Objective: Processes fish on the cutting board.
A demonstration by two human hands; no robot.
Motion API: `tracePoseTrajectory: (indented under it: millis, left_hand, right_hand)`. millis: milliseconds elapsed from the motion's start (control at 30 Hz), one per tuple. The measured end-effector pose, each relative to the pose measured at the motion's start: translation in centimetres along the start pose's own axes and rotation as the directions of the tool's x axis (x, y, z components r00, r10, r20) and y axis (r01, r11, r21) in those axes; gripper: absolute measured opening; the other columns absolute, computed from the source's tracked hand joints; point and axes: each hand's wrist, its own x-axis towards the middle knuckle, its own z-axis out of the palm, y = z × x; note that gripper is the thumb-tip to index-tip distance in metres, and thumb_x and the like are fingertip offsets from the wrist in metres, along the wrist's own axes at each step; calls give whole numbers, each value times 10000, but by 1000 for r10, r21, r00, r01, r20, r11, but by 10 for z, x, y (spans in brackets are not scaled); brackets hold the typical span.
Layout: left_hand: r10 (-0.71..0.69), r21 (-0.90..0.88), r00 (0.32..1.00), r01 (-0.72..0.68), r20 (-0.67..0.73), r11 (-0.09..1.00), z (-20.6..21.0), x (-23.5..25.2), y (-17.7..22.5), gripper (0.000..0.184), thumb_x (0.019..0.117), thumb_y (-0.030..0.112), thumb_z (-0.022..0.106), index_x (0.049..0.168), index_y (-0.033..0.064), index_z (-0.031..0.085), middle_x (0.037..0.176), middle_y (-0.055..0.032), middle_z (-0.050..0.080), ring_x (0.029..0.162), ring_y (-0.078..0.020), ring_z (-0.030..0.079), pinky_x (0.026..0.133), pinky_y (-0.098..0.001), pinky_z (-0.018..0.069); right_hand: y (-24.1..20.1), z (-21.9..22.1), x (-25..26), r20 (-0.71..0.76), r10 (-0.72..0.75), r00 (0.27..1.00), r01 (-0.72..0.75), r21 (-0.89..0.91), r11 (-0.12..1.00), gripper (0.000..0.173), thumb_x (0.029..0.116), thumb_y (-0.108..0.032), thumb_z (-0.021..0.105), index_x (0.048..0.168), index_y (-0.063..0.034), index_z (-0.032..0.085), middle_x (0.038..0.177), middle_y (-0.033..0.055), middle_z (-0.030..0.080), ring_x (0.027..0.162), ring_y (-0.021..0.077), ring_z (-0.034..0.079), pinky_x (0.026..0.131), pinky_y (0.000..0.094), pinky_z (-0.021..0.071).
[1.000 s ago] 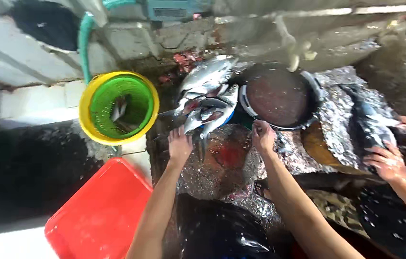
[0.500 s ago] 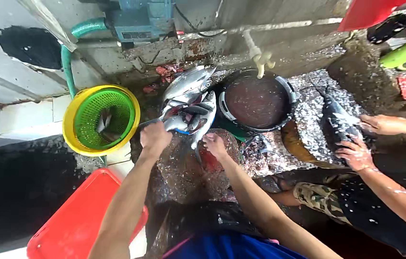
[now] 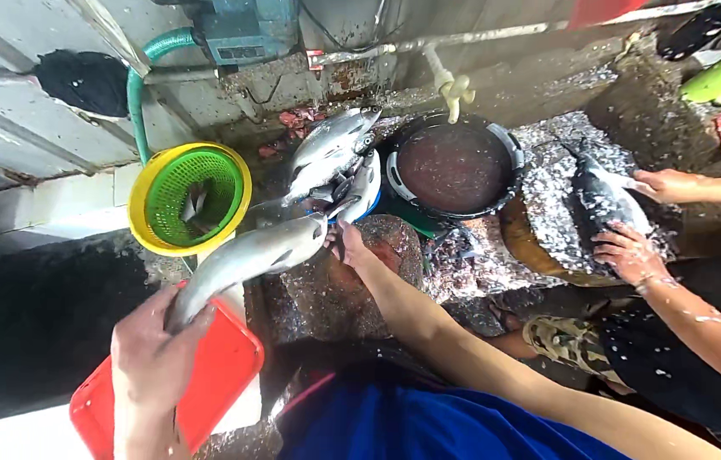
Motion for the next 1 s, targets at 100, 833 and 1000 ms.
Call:
tracePoseTrajectory:
  millis: [100,833,1000]
  left_hand:
    - [-47,-257,995,24,-86,966,25,-46,-23,192,792,170,724,948,67,681,752,56,627,643,-8,588,569,-213,502]
    - [-16,60,974,3,225,998,219,-95,-142,725,921,478,701,1380,-60,541,1282,-272,624,1220,-430,584,1100,-594,428]
    - [-121,46,881,112,457,993,265,14,-83,870,899,537,734,1499,-21,442,1387,-267,591,1268,-391,596,1087,-547,476]
  right_hand:
    - [-16,-5,-17,-48,9,999,-21,-266,964,423,1114,-486,341,1112,-104,522,674,-14,447,474,102,424,455,278,442]
    - [-83,-171,-86,-181,-662,728,87,-932,351,287,1052,-260,520,1189,-98,714,1052,97,766,943,241,753,878,511,623]
    - [-84,-254,-78,-305,-505,807,-336,-941,31,389,906,-257,702,1267,-113,690,1197,237,698,1128,459,663,916,707,523]
